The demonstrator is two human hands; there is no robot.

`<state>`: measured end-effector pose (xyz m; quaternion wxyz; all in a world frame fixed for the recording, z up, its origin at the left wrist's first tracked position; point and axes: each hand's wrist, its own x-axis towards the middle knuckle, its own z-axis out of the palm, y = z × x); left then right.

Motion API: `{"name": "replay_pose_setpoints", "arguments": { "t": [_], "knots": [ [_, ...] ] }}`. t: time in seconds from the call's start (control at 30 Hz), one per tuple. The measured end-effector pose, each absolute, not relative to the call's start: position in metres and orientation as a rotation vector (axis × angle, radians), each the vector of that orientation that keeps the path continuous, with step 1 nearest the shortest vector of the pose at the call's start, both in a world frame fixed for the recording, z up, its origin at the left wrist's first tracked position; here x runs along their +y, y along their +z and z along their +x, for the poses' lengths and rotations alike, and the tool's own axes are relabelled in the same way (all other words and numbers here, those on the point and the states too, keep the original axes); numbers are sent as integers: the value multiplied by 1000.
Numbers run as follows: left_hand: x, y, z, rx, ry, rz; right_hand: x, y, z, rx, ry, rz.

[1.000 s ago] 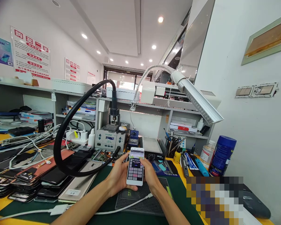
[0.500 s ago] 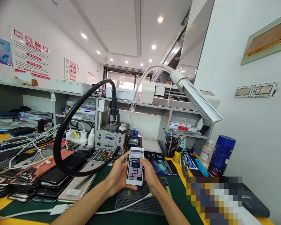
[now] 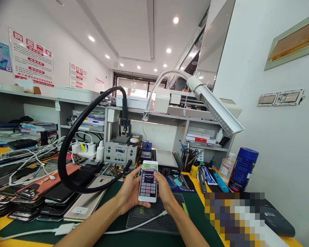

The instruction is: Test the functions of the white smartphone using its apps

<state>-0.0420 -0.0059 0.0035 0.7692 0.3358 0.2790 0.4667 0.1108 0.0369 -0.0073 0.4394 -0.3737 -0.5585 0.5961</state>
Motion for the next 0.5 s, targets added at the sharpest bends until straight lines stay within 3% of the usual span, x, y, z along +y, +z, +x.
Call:
{"name": "replay_pose_setpoints", "arguments": {
  "t": [0.5],
  "knots": [
    [-8,6,-40,617,1037,717,32,-1,110,-1395,1469,-923]
  ]
}}
